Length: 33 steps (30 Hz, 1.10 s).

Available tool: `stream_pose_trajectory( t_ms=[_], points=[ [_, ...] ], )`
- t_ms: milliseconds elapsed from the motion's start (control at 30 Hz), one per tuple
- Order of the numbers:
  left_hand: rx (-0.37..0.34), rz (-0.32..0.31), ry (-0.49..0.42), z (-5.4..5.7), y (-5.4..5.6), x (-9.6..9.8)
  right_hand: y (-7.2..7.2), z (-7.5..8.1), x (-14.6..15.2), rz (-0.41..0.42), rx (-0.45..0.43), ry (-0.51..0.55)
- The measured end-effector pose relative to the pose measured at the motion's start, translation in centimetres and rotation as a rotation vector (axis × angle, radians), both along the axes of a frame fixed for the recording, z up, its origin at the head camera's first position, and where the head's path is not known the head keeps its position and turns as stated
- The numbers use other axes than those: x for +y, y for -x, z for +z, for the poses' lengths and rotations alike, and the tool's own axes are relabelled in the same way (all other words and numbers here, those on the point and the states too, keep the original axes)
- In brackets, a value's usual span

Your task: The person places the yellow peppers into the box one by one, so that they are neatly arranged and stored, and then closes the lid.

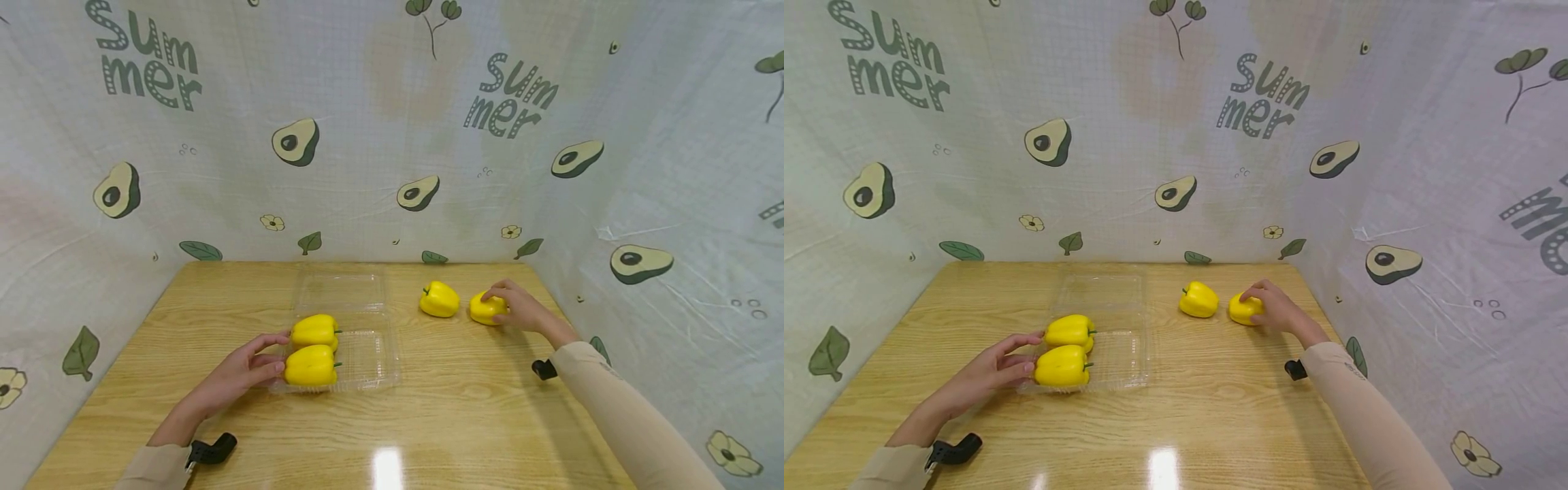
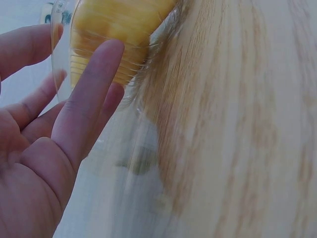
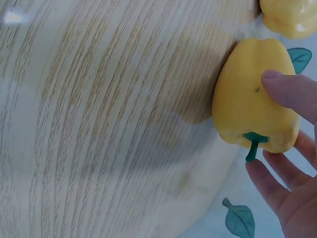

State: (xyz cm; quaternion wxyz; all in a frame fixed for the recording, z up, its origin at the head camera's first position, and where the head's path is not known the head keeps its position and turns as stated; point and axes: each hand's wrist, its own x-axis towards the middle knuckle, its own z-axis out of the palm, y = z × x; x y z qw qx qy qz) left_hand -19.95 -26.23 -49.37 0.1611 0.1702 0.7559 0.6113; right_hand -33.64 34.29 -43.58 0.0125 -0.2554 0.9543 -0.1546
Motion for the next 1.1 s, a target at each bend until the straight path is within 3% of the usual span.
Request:
stream_pose_trajectory(
  t_ms=[300,600,1100],
  points=[
    [0.001,0.002,0.004,0.1,0.0,0.1,-0.2,0.2,-0.2,-0.001,-0.013,-0.006],
    [0.004,-0.002,-0.003,0.0,0.1,0.1,-0.7,1.3,-0.7,0.006,0.058,-0.023],
    [0.005,0.003,0.005,0.2,0.0,0.2,-2.5,4.5,-6.3,0.072,0.106,0.013]
  ],
)
